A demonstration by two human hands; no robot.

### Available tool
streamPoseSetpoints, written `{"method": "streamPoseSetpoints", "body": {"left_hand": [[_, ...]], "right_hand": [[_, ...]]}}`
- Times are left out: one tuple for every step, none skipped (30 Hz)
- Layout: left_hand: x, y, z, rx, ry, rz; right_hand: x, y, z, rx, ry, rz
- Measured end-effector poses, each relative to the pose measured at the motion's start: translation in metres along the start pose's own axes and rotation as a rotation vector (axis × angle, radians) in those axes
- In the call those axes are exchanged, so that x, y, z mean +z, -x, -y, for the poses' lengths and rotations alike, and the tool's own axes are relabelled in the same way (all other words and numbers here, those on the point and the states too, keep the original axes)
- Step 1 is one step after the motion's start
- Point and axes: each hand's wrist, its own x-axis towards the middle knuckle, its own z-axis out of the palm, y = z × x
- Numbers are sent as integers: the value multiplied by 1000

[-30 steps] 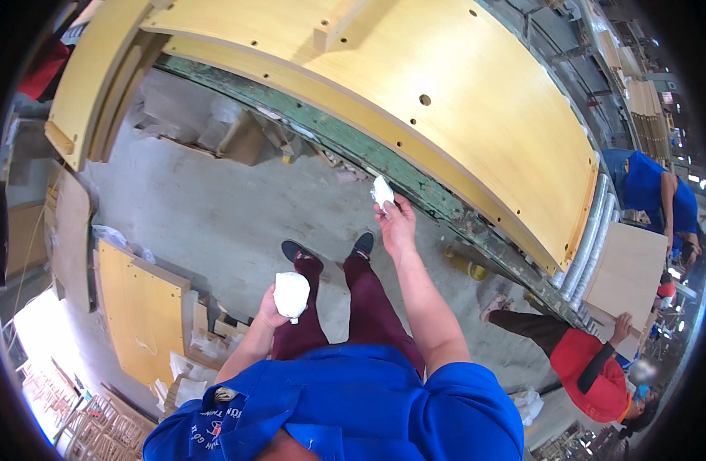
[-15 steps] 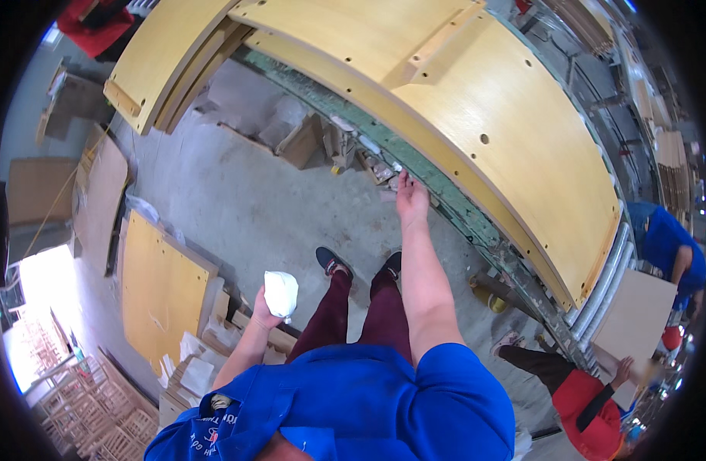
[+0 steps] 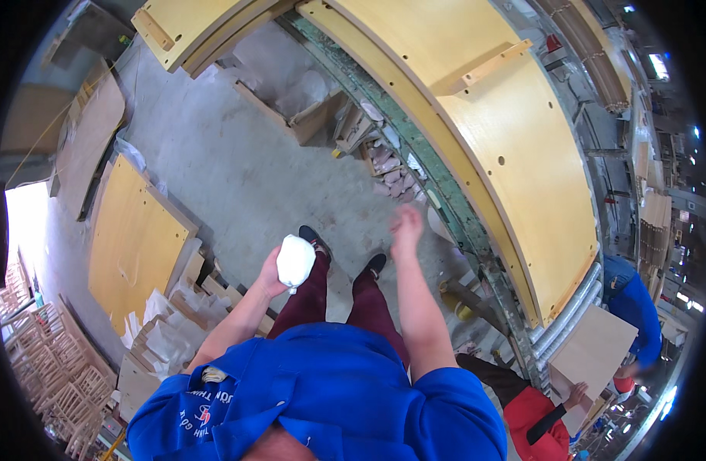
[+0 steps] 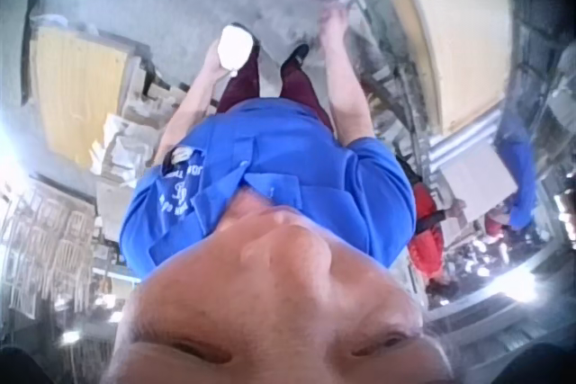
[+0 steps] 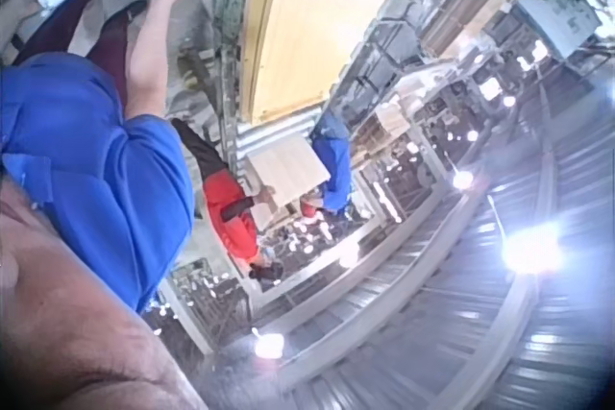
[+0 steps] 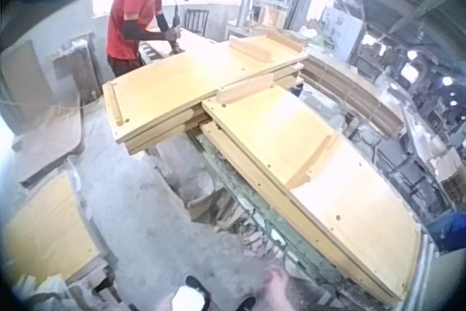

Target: The person wipes the surface of several light-colored wooden panels using a white cloth. They move along a roller conveyor, cleaning each panel individually and occasionally picking up additional cloths from the floor.

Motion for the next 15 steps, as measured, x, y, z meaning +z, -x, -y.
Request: {"method": "streamPoseSetpoints", "body": {"left_hand": [[11,-3,3,34,-59,0],[22,-8,7,32,-93,-7],[41,-14,15,45,-109,67],[61,-20,24,57,-130,140],[80,-27,36,67,-139,112],[112,-27,48,54,-175,127],[134,-31,63,66,-176,144],[149,-33,77,84,-176,150],[164,-35,88,116,-197,145],[179,-37,101,137,-222,143],[193,-38,115,158,-246,142],[205,-38,129,193,-270,171],[217,-39,145,221,-298,203],[229,-38,164,249,-325,238],[247,-33,189,320,-372,230]], "right_hand": [[10,22,-5,147,-72,112],[24,46,-5,285,-141,223],[31,64,-2,337,-117,290],[37,80,1,387,-96,356],[41,92,4,360,-235,416],[36,100,6,331,-379,463],[28,104,8,278,-545,595],[25,110,22,258,-650,699],[17,114,38,229,-734,665],[4,118,54,194,-822,620],[-11,122,70,159,-806,560],[-28,128,87,124,-790,499],[-45,133,97,53,-757,472],[-67,139,102,71,-781,456],[-90,141,107,77,-814,435]]}}
